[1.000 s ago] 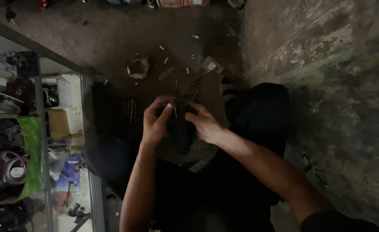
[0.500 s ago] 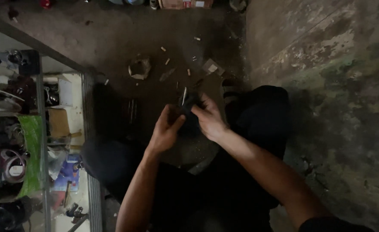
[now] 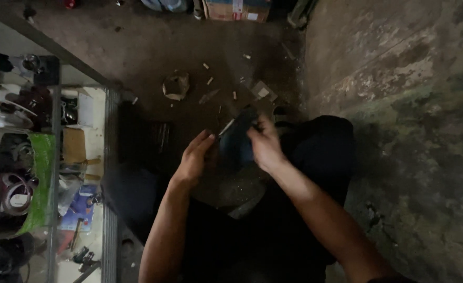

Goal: Cleaning a small metal motorcycle part using a blue cloth.

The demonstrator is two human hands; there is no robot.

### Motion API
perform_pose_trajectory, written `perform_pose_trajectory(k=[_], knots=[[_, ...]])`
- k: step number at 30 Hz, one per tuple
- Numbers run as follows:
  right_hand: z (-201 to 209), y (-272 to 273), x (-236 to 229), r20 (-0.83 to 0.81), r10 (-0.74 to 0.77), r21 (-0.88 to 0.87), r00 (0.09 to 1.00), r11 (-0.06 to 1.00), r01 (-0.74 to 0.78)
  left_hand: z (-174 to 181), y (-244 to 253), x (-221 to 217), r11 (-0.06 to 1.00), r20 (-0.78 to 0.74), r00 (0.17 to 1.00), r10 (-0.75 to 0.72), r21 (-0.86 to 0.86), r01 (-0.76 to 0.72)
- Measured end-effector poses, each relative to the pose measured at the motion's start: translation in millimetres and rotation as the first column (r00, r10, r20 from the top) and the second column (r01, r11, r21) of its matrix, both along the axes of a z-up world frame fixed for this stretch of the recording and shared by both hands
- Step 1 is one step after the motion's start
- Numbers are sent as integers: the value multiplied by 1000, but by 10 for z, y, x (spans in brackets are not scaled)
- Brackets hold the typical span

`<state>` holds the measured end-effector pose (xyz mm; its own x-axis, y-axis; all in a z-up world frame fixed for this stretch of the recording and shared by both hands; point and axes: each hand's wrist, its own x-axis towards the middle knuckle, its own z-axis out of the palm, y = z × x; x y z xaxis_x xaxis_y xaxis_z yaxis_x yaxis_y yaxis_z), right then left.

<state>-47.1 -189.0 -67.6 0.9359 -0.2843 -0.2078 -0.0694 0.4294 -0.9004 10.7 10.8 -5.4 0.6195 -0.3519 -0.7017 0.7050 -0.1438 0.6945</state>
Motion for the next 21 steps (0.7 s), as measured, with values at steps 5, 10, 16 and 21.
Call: perform_pose_trajectory(k=[5,10,16,21], knots=[[158,-161,40,-36,17,148,999,989,-11,-447,147,5,994,248,967,-51,107,25],[161,-70,-25,-54,204,-257,977,943,-211,175,83,-72,940,419,869,-264,314,134],[402,-51,17,-281,344,-405,896,804,-435,154,175,4,983,698,705,-126,186,-8],[191,-38,-43,-174,465,-427,868,759,-492,-101,205,-25,998,543,838,51,-9,-56]])
